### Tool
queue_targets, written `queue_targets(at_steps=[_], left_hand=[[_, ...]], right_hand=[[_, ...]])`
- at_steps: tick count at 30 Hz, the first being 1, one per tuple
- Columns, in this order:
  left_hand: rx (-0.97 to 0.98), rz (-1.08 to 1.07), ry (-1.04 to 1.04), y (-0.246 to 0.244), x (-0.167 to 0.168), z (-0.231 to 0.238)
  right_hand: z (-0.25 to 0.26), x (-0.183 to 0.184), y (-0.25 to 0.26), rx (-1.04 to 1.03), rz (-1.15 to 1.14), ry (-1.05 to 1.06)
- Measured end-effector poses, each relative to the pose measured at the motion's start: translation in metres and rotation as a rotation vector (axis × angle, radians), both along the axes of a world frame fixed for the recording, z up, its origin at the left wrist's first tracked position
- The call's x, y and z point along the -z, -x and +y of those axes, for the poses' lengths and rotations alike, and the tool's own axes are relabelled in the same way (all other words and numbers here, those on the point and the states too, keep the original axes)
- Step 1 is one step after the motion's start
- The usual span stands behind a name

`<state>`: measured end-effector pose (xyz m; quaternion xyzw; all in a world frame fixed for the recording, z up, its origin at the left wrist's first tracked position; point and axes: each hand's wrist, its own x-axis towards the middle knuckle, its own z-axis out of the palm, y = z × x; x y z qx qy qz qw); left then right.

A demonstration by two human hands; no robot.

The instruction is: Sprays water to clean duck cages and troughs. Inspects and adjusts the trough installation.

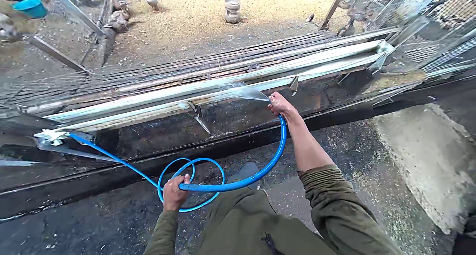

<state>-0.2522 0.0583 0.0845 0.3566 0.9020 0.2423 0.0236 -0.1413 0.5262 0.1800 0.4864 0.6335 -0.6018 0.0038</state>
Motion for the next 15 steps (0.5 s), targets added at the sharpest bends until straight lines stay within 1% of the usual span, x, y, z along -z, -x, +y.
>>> queue_targets(at_steps=[4,7,12,15], left_hand=[[0.014,-0.078,0.022,-0.015,-0.006,0.053],[0.043,-0.104,0.031,-0.019,0.002,0.103],[0.102,-0.287,0.182,-0.013,0.023,0.210],[0.117,-0.380,0.279,-0.020,0.028,0.268]], right_hand=[[0.044,0.004,-0.024,0.085,-0.040,-0.059],[0.072,-0.014,-0.045,0.147,-0.077,-0.111],[0.169,-0.002,-0.067,0.172,-0.189,-0.190],[0.234,0.018,-0.090,0.196,-0.231,-0.212]])
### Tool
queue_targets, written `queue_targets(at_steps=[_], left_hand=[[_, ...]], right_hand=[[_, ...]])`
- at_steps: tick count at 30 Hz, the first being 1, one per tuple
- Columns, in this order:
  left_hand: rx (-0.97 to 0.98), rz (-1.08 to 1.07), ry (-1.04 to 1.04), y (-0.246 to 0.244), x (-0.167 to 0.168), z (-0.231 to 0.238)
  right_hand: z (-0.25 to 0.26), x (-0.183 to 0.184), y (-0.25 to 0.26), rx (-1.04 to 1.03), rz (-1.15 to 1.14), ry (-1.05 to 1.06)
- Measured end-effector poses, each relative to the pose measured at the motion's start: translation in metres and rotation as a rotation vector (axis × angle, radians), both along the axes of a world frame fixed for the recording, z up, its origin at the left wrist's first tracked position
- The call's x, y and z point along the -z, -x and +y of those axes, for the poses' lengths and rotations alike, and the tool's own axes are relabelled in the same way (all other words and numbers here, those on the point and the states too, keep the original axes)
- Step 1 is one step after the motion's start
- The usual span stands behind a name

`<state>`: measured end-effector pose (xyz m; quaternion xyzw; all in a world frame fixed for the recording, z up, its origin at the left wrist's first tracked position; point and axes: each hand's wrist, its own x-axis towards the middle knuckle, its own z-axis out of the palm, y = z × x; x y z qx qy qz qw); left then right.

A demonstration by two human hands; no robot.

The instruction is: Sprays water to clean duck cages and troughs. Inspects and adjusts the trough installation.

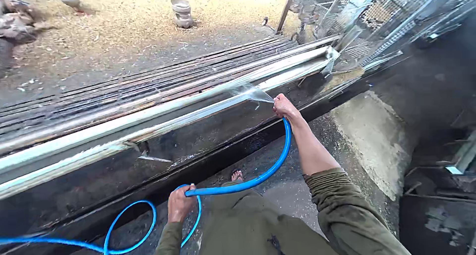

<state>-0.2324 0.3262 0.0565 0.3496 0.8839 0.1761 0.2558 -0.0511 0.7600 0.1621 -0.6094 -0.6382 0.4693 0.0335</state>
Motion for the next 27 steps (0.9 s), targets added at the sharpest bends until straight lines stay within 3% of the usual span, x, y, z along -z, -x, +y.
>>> queue_targets(at_steps=[6,13,27], left_hand=[[0.039,-0.105,0.231,-0.009,-0.007,0.085],[0.016,-0.116,0.347,-0.043,-0.018,0.167],[-0.017,-0.095,0.448,-0.173,-0.035,0.368]], right_hand=[[0.082,-0.008,-0.051,0.128,-0.031,-0.038],[0.173,0.005,-0.107,0.280,0.004,-0.059],[0.376,0.022,-0.254,0.441,0.012,-0.120]])
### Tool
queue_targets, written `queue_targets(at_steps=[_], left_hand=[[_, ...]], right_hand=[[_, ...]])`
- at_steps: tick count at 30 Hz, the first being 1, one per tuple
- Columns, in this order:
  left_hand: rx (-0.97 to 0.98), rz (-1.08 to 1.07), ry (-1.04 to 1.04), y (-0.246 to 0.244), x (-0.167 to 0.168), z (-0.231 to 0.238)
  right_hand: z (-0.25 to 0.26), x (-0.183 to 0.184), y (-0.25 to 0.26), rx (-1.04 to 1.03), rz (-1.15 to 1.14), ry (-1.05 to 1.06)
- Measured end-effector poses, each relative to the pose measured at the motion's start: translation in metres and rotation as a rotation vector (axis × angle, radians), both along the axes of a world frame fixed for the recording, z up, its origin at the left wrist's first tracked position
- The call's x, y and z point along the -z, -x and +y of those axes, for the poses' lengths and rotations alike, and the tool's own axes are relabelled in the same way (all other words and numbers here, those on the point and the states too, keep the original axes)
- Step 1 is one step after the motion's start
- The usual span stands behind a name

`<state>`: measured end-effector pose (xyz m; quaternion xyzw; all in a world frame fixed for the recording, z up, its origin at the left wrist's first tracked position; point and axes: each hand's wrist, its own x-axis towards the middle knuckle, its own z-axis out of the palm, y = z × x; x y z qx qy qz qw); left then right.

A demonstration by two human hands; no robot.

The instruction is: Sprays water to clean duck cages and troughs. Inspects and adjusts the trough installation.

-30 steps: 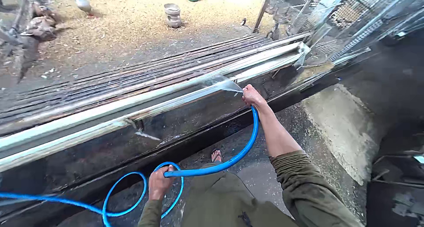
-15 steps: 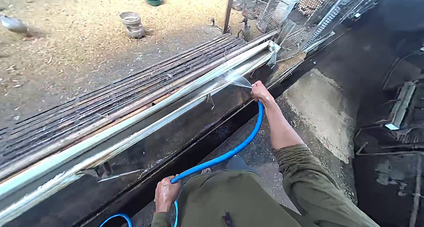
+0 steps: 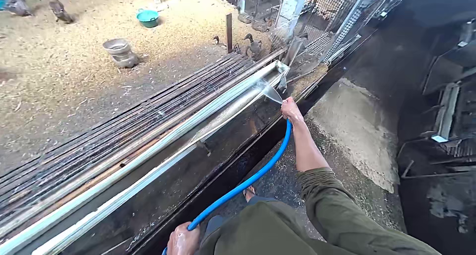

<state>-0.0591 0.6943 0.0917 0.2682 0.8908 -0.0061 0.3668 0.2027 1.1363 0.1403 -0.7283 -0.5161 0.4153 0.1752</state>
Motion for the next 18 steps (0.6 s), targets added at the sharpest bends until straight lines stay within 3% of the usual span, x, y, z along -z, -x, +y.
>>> queue_targets(at_steps=[8,18], left_hand=[[0.086,-0.089,0.050,-0.061,-0.012,0.070],[0.148,-0.081,0.048,-0.104,-0.007,0.078]], right_hand=[[0.079,-0.005,-0.078,0.039,-0.045,-0.042],[0.078,-0.007,-0.143,0.055,-0.103,-0.042]])
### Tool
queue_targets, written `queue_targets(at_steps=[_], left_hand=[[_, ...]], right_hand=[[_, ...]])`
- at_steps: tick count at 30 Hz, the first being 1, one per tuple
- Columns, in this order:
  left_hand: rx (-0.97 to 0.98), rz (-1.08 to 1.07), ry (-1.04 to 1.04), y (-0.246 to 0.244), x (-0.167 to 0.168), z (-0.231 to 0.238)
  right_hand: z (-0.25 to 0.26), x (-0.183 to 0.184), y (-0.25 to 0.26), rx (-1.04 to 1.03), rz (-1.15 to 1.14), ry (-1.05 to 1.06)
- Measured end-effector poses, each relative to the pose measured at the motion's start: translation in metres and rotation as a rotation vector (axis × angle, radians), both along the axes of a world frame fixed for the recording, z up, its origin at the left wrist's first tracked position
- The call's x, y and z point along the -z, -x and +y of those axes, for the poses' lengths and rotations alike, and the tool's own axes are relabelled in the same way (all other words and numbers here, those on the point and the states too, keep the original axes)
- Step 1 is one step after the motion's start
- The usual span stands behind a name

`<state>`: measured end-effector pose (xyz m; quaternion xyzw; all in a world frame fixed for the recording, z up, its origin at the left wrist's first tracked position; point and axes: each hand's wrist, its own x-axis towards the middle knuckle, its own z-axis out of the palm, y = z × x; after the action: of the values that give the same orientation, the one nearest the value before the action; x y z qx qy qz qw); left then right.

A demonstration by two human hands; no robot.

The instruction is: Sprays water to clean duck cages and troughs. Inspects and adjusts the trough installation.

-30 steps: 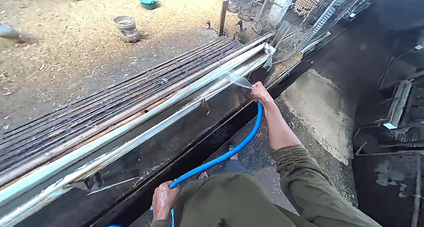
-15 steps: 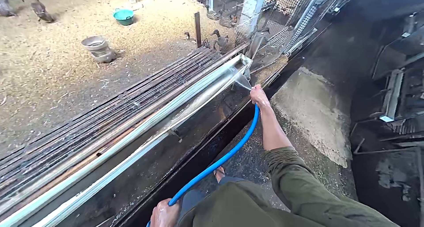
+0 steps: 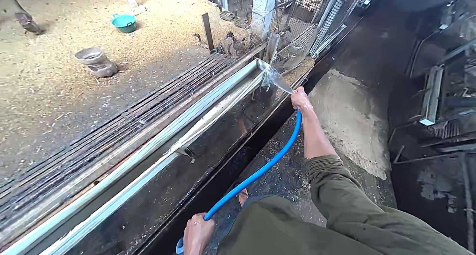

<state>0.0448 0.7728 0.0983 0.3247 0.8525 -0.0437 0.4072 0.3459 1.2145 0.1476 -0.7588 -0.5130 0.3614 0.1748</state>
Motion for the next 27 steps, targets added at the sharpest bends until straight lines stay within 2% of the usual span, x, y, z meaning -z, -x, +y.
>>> queue_targets(at_steps=[7,13,16,22,27], left_hand=[[-0.076,-0.009,-0.027,-0.025,-0.002,-0.058],[-0.213,0.035,-0.117,-0.040,-0.005,-0.143],[-0.291,0.075,-0.143,-0.052,-0.004,-0.190],[-0.505,0.102,-0.188,-0.084,-0.012,-0.279],[-0.611,0.122,-0.213,-0.112,-0.007,-0.329]], right_hand=[[-0.054,-0.004,-0.004,-0.235,0.001,0.082],[-0.135,-0.003,0.034,-0.427,0.078,0.186],[-0.171,0.014,0.048,-0.536,0.094,0.159],[-0.243,0.018,0.094,-0.727,0.107,0.211],[-0.284,0.022,0.116,-0.846,0.166,0.226]])
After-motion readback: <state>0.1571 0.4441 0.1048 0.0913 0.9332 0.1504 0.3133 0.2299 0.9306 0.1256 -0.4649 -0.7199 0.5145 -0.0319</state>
